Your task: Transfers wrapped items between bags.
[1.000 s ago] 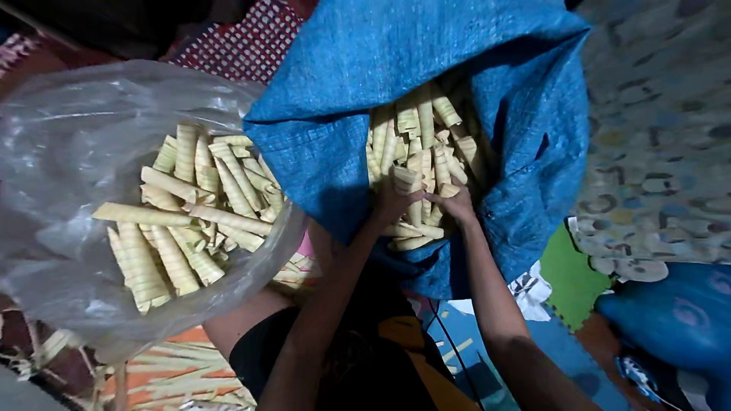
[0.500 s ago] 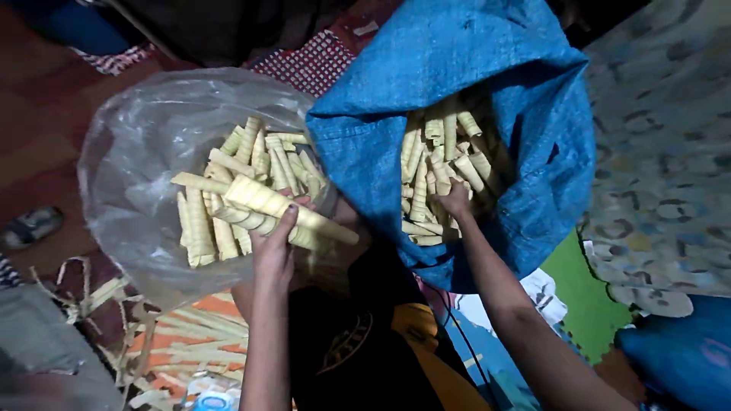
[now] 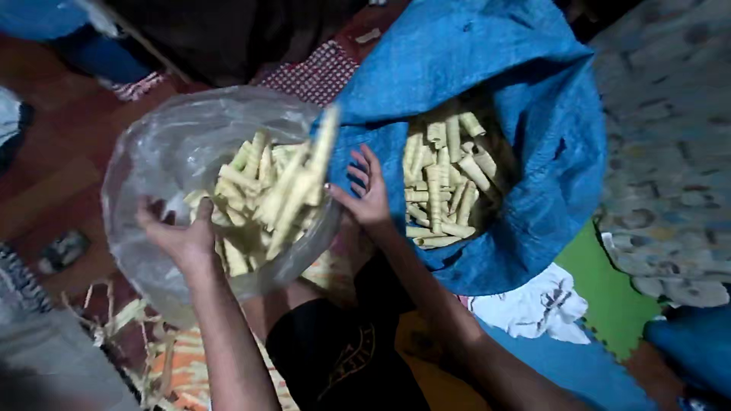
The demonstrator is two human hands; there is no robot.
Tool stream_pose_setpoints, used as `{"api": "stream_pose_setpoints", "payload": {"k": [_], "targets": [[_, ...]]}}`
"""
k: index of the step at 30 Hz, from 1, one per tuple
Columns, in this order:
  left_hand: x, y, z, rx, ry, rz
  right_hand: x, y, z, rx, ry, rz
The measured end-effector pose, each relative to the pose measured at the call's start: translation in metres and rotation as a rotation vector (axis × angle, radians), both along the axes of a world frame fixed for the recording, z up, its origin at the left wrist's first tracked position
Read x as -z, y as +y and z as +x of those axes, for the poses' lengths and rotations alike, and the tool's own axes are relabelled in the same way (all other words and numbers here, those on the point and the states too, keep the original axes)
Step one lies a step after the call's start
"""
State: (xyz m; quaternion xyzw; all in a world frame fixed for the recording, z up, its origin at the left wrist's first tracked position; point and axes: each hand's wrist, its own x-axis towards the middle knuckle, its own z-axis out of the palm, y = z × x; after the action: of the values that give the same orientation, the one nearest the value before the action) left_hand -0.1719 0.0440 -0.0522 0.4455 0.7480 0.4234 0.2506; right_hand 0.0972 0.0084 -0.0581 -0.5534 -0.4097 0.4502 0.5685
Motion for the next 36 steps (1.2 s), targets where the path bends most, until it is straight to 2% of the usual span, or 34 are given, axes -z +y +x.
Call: {"api": "stream_pose_setpoints", "payload": {"k": [2,4,6,8,9,11,12,13,15,18,20,22,25,28,32,36], "targets": [[-0.012,-0.001,0.049,0.163,0.102,0.113,0.020,-0.005,0.043,0.092,-0.133,0.084],[-0.011,-0.010,0.119,0.401,0.080,0.139,0.045,-0.012,0.110,0.280,-0.223,-0.028],[0.009,-0.019,0.196,0.740,0.056,0.075,0.071,-0.021,0.183,0.453,-0.394,-0.247],[0.046,-0.022,0.271,1.031,0.013,0.015,0.081,-0.032,0.243,0.482,-0.671,-0.411],[0.068,-0.022,0.304,1.092,-0.001,-0.026,0.082,-0.033,0.268,0.463,-0.774,-0.487],[0.118,-0.015,0.356,1.002,0.111,-0.026,0.085,-0.030,0.305,0.308,-0.846,-0.692],[0.133,-0.004,0.373,0.904,0.187,-0.042,0.090,-0.027,0.320,0.218,-0.862,-0.768],[0.127,0.014,0.384,0.823,0.209,-0.154,0.095,-0.023,0.330,0.150,-0.885,-0.817],[0.116,0.049,0.386,0.701,0.187,-0.384,0.106,-0.023,0.336,0.127,-0.897,-0.803],[0.114,0.070,0.366,0.584,-0.001,-0.603,0.110,-0.041,0.325,0.187,-0.850,-0.746],[0.115,0.069,0.352,0.578,-0.065,-0.585,0.097,-0.046,0.316,0.254,-0.716,-0.704],[0.118,0.065,0.344,0.562,-0.120,-0.558,0.095,-0.048,0.306,0.338,-0.468,-0.716],[0.117,0.056,0.350,0.541,-0.127,-0.591,0.127,-0.055,0.280,0.325,-0.242,-0.787],[0.115,0.054,0.355,0.505,-0.135,-0.628,0.146,-0.046,0.243,0.312,-0.265,-0.792],[0.124,0.063,0.343,0.555,-0.165,-0.805,0.128,-0.040,0.211,0.331,-0.376,-0.840],[0.114,0.057,0.339,0.648,-0.200,-0.926,0.137,-0.046,0.197,0.331,-0.394,-0.817]]}}
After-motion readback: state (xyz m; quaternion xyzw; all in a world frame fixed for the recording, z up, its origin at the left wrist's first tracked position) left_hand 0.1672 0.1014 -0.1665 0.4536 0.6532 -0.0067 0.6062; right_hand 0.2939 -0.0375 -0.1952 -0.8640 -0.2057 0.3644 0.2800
